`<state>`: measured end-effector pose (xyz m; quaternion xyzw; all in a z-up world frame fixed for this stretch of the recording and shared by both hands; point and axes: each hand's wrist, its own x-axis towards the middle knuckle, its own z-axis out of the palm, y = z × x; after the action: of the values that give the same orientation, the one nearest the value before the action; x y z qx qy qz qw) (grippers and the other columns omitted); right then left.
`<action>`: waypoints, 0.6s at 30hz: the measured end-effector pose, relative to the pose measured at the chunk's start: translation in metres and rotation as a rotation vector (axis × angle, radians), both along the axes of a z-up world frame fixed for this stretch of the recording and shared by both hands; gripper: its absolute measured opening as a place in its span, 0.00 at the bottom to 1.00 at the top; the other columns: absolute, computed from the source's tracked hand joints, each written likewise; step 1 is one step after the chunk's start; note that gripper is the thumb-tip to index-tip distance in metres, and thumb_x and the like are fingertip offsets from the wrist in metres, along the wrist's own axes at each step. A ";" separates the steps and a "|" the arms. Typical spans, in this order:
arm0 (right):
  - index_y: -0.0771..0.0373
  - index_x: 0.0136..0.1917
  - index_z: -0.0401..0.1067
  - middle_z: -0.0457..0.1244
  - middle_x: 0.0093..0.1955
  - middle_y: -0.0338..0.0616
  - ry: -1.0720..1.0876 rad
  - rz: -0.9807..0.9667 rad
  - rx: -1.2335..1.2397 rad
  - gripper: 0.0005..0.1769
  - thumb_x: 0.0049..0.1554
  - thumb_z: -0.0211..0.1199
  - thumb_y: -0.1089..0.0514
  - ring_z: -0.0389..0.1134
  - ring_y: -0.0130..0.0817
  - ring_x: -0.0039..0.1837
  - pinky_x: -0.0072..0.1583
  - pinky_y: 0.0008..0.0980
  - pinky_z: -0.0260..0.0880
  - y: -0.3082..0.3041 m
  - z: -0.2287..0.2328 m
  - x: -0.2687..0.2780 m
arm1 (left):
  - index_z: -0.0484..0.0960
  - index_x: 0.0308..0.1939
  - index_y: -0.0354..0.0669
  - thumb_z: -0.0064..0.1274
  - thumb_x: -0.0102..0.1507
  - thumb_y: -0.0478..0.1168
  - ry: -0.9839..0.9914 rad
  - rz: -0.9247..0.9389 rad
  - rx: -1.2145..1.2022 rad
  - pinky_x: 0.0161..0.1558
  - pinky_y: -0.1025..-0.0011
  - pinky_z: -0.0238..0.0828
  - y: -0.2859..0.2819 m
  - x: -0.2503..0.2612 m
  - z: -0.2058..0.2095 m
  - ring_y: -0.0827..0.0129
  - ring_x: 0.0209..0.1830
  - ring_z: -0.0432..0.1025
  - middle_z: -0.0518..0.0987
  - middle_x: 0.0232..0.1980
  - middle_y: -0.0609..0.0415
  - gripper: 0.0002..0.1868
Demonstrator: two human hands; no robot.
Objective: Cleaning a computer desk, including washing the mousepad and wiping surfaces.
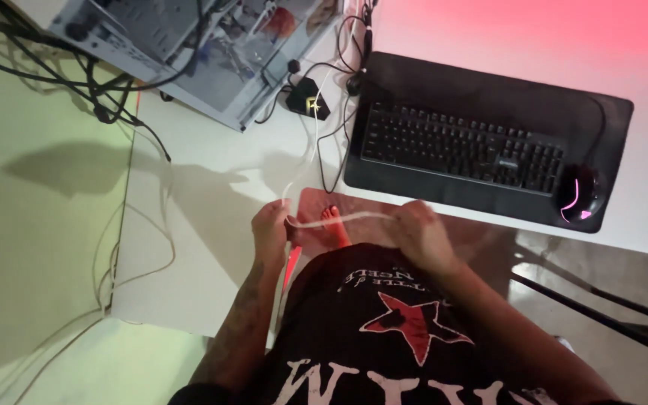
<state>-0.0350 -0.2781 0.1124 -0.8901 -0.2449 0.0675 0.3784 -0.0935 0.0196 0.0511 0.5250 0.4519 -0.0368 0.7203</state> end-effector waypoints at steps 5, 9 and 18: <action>0.66 0.47 0.72 0.68 0.43 0.50 -0.005 -0.063 0.127 0.07 0.59 0.64 0.59 0.72 0.48 0.42 0.43 0.41 0.71 0.024 0.038 0.036 | 0.79 0.54 0.42 0.47 0.61 0.35 -0.051 -0.090 0.073 0.24 0.72 0.72 0.025 0.006 -0.006 0.70 0.20 0.74 0.81 0.29 0.50 0.17; 0.65 0.47 0.73 0.68 0.44 0.51 -0.097 -0.099 0.127 0.05 0.60 0.65 0.61 0.72 0.48 0.42 0.42 0.40 0.71 0.048 0.055 0.078 | 0.84 0.43 0.35 0.51 0.66 0.42 -0.063 -0.271 0.203 0.28 0.73 0.73 0.025 0.016 -0.011 0.73 0.24 0.75 0.82 0.32 0.52 0.13; 0.61 0.48 0.75 0.64 0.47 0.46 -0.339 0.268 -0.002 0.04 0.57 0.64 0.63 0.68 0.49 0.51 0.51 0.46 0.68 0.089 0.026 0.192 | 0.85 0.40 0.36 0.57 0.66 0.43 -0.326 -0.406 0.957 0.50 0.63 0.73 0.019 -0.011 -0.060 0.57 0.47 0.75 0.78 0.52 0.44 0.11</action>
<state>0.1566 -0.1893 0.1386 -0.8487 -0.4210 -0.0330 0.3184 -0.1048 0.0389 -0.0091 0.8699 0.1903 0.1165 0.4399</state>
